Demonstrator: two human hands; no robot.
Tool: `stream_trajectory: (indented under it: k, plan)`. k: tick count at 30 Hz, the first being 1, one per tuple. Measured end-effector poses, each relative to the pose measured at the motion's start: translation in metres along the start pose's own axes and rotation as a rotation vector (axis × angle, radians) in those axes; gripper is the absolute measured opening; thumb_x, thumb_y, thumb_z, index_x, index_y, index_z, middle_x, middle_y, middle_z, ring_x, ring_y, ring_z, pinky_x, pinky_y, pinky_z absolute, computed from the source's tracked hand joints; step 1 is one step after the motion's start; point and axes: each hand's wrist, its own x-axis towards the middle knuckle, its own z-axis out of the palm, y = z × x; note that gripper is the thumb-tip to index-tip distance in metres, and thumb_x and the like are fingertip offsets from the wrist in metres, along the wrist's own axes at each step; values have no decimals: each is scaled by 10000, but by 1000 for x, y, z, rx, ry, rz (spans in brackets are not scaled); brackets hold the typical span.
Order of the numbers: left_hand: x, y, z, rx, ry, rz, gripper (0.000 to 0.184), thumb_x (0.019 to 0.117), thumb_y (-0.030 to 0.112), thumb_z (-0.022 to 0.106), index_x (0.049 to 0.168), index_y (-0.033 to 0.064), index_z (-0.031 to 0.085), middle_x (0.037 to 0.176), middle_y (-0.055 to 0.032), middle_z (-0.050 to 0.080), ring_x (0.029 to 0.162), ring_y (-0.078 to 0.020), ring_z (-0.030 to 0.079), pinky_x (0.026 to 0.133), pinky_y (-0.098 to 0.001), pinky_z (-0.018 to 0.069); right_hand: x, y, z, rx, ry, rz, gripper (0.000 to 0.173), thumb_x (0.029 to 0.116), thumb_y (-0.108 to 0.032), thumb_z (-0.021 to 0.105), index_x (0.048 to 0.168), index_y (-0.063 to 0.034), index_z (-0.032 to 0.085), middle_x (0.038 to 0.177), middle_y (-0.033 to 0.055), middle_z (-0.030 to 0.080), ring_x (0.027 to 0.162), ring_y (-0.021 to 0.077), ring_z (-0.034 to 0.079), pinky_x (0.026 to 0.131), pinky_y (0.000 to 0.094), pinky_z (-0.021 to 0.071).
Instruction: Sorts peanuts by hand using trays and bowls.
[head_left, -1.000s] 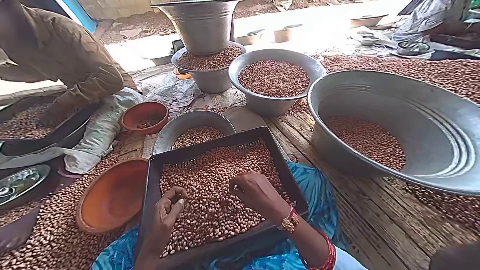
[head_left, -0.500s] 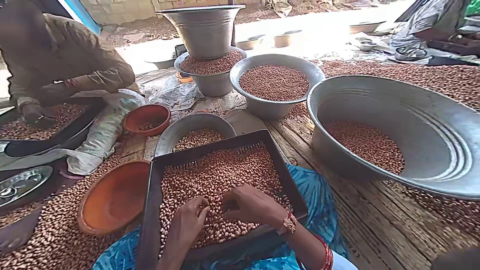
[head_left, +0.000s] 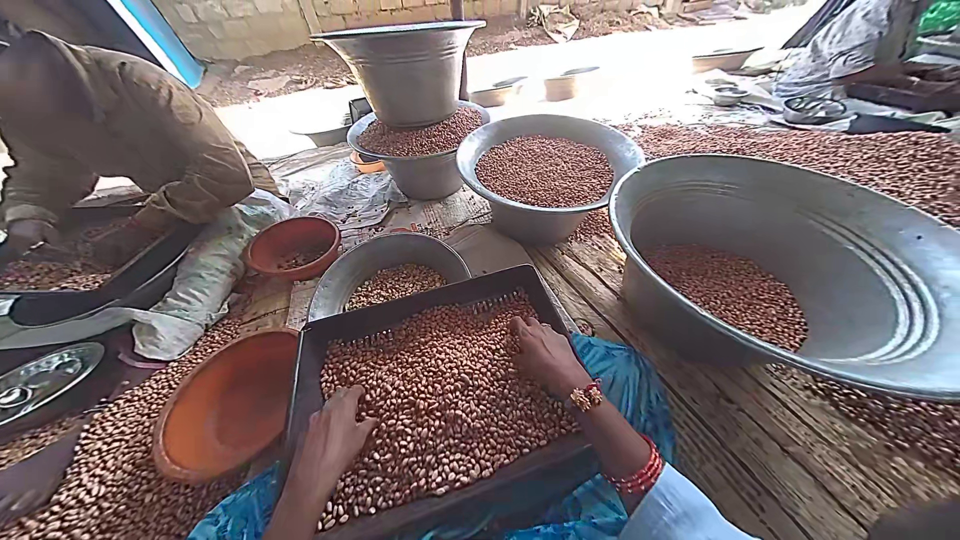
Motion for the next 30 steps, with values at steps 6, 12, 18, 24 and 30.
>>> stream_trajectory:
  k: [6,12,18,24,30]
  plan:
    - [-9,69,4,-87,-103,176,656,856,-124,618,1488,-61,454,1477,-253,526,1353,-409,538,1126,-530,420,-6,-36,24,72,-139,-223,792,853,-4,716,1563,-106,381,1440,253,528,1242,441,598,972,616,502]
    - [11,53,-12,-842,-100,534,522,903,0,579,1420,33,519,1353,-96,616,1064,-119,671,872,-293,575,11,-31,-1,479,-100,-633,367,966,-69,657,1329,-21,629,1307,168,666,1157,286,660,997,492,513]
    - [70,42,-31,-545,160,451,392,1077,71,432,1445,33,561,1487,-153,564,1397,-280,524,1180,-458,377,63,-42,-16,300,59,-456,416,1049,-73,485,1454,-71,579,1388,182,641,1306,320,600,1114,500,433]
    - [90,72,-4,-494,19,337,425,1109,171,425,1467,-44,508,1518,-276,482,1459,-388,421,1227,-515,272,90,-65,14,254,0,-472,373,1086,-219,495,1357,14,602,1332,242,634,1288,367,591,1112,520,421]
    - [55,37,-15,-995,-171,451,317,1076,137,408,1256,60,658,1183,22,699,1000,4,635,866,-193,506,47,-49,-8,363,-175,-618,307,1081,-236,537,1270,-44,684,1172,150,711,1039,249,672,950,478,500]
